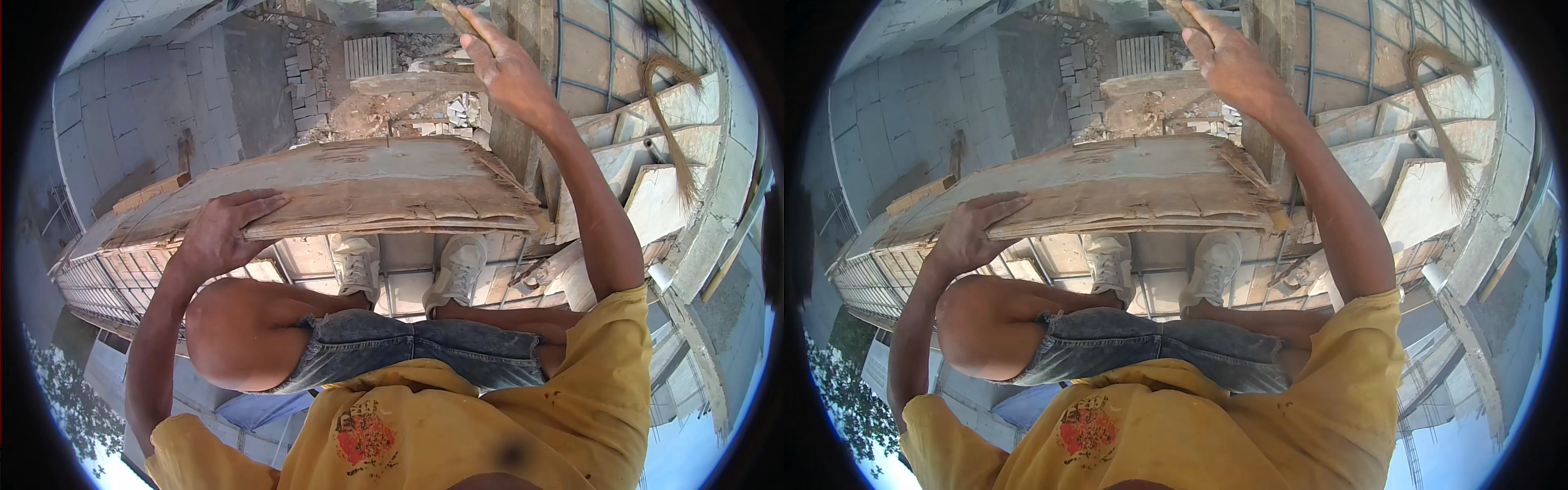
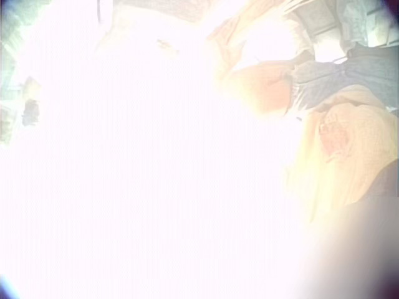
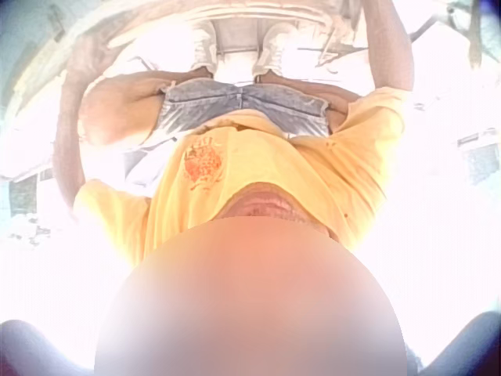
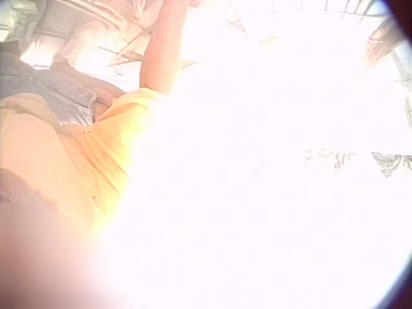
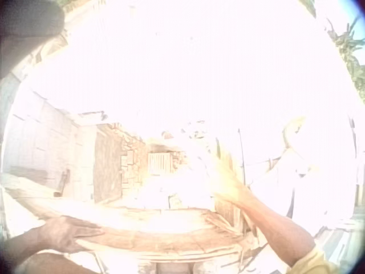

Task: Securing wooden formwork boards for a concrete beam using wire and a hammer on a construction site.

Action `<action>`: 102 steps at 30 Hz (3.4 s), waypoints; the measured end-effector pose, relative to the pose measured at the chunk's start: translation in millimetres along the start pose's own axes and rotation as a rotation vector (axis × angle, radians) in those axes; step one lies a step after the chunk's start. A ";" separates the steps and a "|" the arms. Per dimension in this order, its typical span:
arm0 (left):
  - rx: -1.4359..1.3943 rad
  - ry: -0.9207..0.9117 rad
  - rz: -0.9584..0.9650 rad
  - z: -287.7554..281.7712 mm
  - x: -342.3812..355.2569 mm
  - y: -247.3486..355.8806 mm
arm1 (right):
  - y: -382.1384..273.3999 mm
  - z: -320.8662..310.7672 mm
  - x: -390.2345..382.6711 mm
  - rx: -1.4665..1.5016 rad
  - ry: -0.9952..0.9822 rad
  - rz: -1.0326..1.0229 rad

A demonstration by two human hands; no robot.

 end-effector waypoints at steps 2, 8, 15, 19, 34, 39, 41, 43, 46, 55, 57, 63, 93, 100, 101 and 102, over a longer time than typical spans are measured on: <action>-0.007 -0.061 -0.111 0.5 -1.0 -2.2 | 2.7 -35.8 -6.6 0.069 0.507 0.015; 0.076 -0.067 0.014 7.8 -8.2 0.6 | 15.3 92.2 -39.4 -0.196 -0.452 -0.062; 0.020 -0.037 -0.056 -1.1 -5.6 -5.0 | 14.5 48.2 -19.1 -0.086 -0.087 0.102; 0.030 -0.030 -0.015 6.2 5.6 -13.8 | 16.7 88.3 -6.6 -0.263 -0.329 -0.171; 0.011 -0.008 -0.016 -2.2 -4.3 2.4 | 21.5 23.8 -8.1 0.056 0.015 0.114; 0.051 -0.059 -0.002 3.6 -11.0 -10.9 | 5.0 88.7 -30.0 -0.238 -0.358 -0.046; 0.096 -0.053 0.074 10.9 -3.3 -0.5 | -13.5 87.2 -34.2 -0.226 -0.354 -0.197; 0.006 -0.019 -0.021 -0.9 -7.8 1.5 | -19.3 25.1 -8.0 0.044 -0.105 -0.040; 0.013 -0.012 -0.043 -2.3 -6.8 2.4 | 3.2 24.6 -11.9 0.035 -0.008 0.230; 0.026 0.005 0.016 -14.3 -7.7 9.7 | 5.6 27.4 -22.6 -0.160 -0.114 0.009; 0.000 -0.027 -0.023 -3.9 -1.4 1.7 | 9.5 28.7 -17.1 -0.174 -0.050 0.067; -0.019 -0.047 -0.078 5.9 3.8 -2.4 | 19.0 52.9 -30.1 -0.290 -0.223 -0.165; 0.084 -0.216 0.321 49.8 80.8 163.4 | 252.5 82.2 -434.9 0.270 0.139 0.928; 0.238 -0.143 0.374 120.5 127.2 218.3 | 219.5 -120.8 -303.0 -0.076 0.635 0.532; 0.256 -0.117 0.354 122.9 128.7 209.1 | 230.8 -150.8 -277.9 -0.226 0.687 0.533; 0.267 -0.106 0.342 125.2 132.7 204.4 | 250.3 -172.2 -250.8 -0.435 0.723 0.565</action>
Point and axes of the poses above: each hand's wrist, its own x-axis towards the middle knuckle, its own z-axis out of the palm, y = z × x, the point moved 9 cm from there along x, towards the middle knuckle, and after that the axes turned 12 degrees about -x, right-handed, at the moved point
